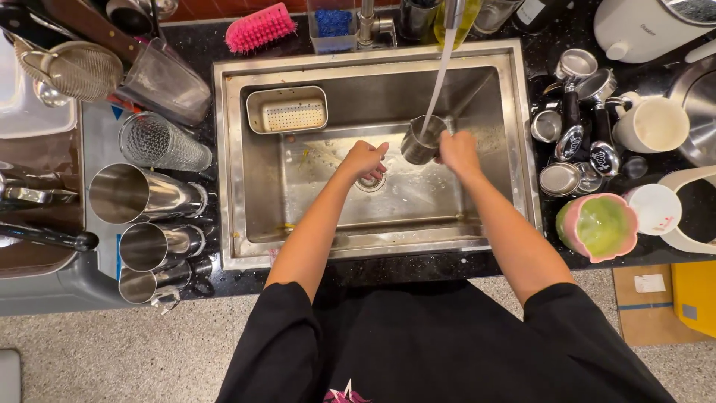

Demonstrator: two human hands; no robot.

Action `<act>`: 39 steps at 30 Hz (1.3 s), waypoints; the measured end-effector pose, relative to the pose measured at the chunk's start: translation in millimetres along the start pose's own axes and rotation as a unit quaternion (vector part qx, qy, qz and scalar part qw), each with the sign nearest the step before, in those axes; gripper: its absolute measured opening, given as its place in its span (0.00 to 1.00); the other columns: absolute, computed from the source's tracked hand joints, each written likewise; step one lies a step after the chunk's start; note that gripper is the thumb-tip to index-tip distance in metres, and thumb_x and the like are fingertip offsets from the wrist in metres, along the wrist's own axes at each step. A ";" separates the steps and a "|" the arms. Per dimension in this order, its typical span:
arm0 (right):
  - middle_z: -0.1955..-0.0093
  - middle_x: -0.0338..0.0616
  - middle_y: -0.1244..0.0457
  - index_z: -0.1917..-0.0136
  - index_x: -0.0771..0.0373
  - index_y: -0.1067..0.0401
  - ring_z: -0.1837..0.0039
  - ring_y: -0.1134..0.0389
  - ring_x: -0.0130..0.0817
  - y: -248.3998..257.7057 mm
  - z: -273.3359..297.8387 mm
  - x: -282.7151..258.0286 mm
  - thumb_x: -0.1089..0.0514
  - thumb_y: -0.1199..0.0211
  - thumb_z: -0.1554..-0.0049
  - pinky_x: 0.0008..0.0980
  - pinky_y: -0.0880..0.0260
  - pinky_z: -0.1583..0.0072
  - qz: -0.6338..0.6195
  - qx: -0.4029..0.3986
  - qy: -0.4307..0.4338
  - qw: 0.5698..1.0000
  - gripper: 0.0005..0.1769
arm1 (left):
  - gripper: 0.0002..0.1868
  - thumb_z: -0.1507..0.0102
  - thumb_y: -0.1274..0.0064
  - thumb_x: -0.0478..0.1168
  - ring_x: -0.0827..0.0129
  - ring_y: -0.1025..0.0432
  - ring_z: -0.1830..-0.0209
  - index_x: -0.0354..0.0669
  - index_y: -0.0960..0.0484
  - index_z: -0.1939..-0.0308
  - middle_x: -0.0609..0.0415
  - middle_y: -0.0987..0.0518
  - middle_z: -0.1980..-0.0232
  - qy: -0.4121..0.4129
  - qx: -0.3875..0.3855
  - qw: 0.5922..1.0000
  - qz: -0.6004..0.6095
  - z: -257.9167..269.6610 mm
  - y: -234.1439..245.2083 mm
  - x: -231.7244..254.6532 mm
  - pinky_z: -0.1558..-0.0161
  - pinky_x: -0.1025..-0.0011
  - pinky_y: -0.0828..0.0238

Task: Washing various milk pitchers, a thermometer, and ceramic cups in a commercial sink.

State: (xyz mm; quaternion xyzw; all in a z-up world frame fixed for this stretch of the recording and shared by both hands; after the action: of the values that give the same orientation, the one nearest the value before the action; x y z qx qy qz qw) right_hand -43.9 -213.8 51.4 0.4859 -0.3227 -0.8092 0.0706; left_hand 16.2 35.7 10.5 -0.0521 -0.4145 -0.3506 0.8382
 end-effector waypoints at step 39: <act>0.47 0.43 0.34 0.47 0.61 0.34 0.45 0.31 0.38 -12.0 14.9 28.2 0.37 0.53 0.32 0.46 0.31 0.45 -0.328 -0.049 -0.027 0.943 0.25 | 0.43 0.54 0.29 0.68 0.51 0.22 0.46 0.41 0.18 0.48 0.42 0.18 0.48 -0.115 0.070 0.939 -0.315 43.6 -32.8 160.6 0.46 0.56 0.25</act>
State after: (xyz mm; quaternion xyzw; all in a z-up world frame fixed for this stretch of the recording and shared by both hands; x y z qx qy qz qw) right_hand -68.5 -209.7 28.2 0.5389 -0.1077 -0.8151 -0.1835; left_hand 32.7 -59.9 149.7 0.1003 -0.5268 -0.5583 0.6331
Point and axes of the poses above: each hand's wrist, its own z-axis away from the middle knuckle, its own y-axis out of the back of the hand, x = y × z, the point moved 4 cm from there along -z, towards the middle knuckle
